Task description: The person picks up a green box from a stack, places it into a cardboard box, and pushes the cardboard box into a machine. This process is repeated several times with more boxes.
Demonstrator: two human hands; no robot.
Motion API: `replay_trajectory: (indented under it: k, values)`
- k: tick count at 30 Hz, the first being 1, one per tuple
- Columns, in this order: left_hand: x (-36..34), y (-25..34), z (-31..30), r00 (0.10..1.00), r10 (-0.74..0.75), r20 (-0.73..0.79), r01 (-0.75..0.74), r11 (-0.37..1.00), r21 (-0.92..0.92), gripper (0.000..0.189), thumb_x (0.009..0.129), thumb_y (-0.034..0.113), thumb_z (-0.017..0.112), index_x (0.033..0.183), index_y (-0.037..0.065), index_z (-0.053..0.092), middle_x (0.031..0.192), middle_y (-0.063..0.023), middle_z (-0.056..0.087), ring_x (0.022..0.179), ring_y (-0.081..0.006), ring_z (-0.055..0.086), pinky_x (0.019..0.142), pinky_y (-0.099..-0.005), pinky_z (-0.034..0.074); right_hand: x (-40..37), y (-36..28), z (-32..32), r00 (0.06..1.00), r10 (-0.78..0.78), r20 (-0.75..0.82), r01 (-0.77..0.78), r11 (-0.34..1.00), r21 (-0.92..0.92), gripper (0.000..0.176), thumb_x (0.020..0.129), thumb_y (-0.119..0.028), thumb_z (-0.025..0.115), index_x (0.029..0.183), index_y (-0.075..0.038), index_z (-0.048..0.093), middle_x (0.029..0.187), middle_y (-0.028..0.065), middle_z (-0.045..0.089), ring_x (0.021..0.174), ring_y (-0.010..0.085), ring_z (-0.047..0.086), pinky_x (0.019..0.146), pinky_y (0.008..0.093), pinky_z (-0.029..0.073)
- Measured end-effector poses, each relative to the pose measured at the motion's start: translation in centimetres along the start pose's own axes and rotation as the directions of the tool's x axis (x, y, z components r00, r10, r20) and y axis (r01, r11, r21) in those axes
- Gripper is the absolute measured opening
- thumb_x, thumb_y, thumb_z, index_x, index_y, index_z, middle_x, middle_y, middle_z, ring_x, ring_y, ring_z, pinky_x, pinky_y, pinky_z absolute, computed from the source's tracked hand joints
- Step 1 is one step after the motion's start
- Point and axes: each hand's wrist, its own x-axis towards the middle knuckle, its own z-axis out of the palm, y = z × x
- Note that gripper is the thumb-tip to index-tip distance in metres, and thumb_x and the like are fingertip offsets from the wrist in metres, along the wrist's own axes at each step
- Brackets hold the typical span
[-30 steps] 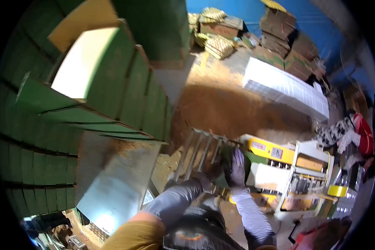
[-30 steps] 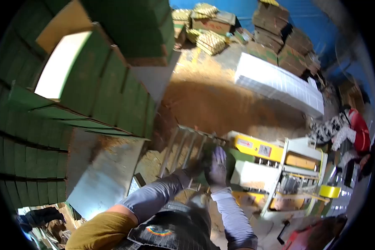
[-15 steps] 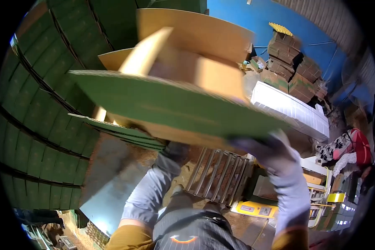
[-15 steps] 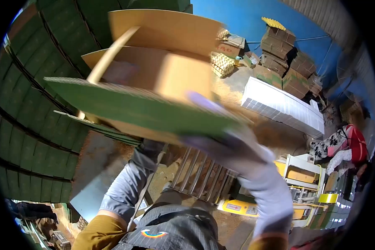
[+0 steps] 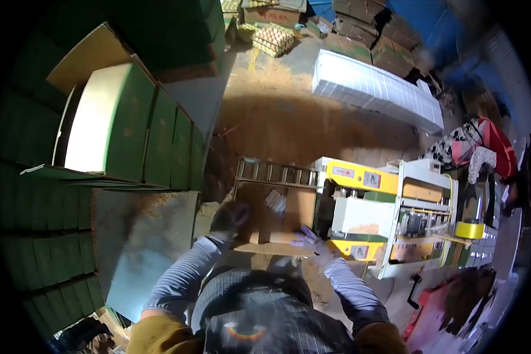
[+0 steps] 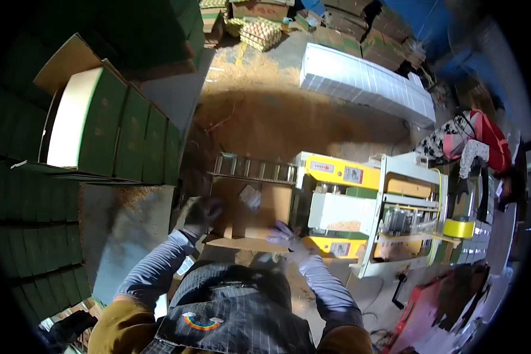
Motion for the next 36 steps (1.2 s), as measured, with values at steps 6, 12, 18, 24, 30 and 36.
replay_trajectory:
  k: [6, 12, 18, 24, 30, 36]
  values:
    - [5.5, 0.6, 0.8, 0.998, -0.064, 0.026, 0.064, 0.719, -0.692, 0.035, 0.088, 0.03, 0.058, 0.113, 0.005, 0.059, 0.118, -0.0128, 0.056, 0.108, -0.028, 0.055, 0.09, -0.0409, 0.048, 8.1, -3.8, -3.7, 0.475, 0.756, -0.451, -0.321, 0.626, 0.711, 0.1, 0.066, -0.021, 0.079, 0.147, -0.005, 0.021, 0.147, 0.0246, 0.029, 0.135, 0.0363, 0.031, 0.111, 0.0361, 0.028]
    - [2.0, -1.3, 1.7, 0.972, -0.232, 0.047, 0.184, 0.615, -0.767, 0.056, 0.088, 0.022, 0.059, 0.139, 0.011, 0.039, 0.144, -0.0142, 0.034, 0.137, -0.0287, 0.029, 0.11, -0.049, 0.027, 10.9, -4.6, -5.5, 0.784, 0.017, -0.621, -0.423, 0.747, -0.513, 0.076, 0.076, -0.016, 0.067, 0.143, -0.008, 0.032, 0.146, 0.0201, 0.033, 0.136, 0.0343, 0.032, 0.113, 0.0478, 0.024]
    - [-0.4, -6.4, 12.5, 0.941, -0.337, -0.032, 0.296, 0.866, -0.404, 0.045, 0.098, 0.034, 0.043, 0.138, 0.015, 0.041, 0.145, -0.0114, 0.034, 0.134, -0.0278, 0.034, 0.109, -0.037, 0.029, 5.8, -2.2, -3.0, 0.826, 0.108, -0.553, -0.389, 0.819, -0.421, 0.057, 0.08, -0.006, 0.048, 0.136, -0.004, 0.043, 0.143, 0.0184, 0.039, 0.135, 0.0361, 0.033, 0.114, 0.0485, 0.023]
    - [4.7, 6.0, 9.2, 0.983, -0.115, 0.141, 0.179, 0.48, -0.859, 0.043, 0.096, 0.031, 0.045, 0.135, 0.013, 0.043, 0.141, -0.0129, 0.037, 0.13, -0.0283, 0.038, 0.107, -0.0371, 0.031, 19.5, -17.8, -10.5, 0.813, -0.203, -0.545, 0.063, 0.963, -0.263, 0.063, 0.08, -0.021, 0.068, 0.136, -0.005, 0.044, 0.143, 0.0192, 0.039, 0.135, 0.0356, 0.033, 0.112, 0.0459, 0.023]
    - [9.3, 3.0, -13.4, 0.979, -0.148, -0.141, -0.146, -0.018, -0.989, 0.041, 0.095, 0.029, 0.047, 0.132, 0.012, 0.046, 0.138, -0.0144, 0.041, 0.125, -0.0287, 0.042, 0.104, -0.0373, 0.034, 33.5, -37.8, -13.1, 0.601, -0.723, -0.341, 0.597, 0.69, -0.41, 0.056, 0.084, -0.046, 0.061, 0.122, -0.006, 0.057, 0.131, 0.0149, 0.052, 0.129, 0.0339, 0.04, 0.113, 0.0545, 0.013]
    - [7.3, 4.5, -15.0, 0.973, -0.012, -0.231, -0.219, -0.366, -0.904, 0.04, 0.093, 0.026, 0.049, 0.129, 0.01, 0.048, 0.134, -0.0159, 0.045, 0.121, -0.0291, 0.046, 0.102, -0.0374, 0.036, 20.6, -31.9, -20.2, 0.836, -0.398, -0.379, 0.388, 0.916, -0.105, 0.036, 0.086, -0.03, 0.062, 0.114, -0.009, 0.063, 0.126, 0.0192, 0.056, 0.122, 0.0327, 0.049, 0.106, 0.0482, 0.029]
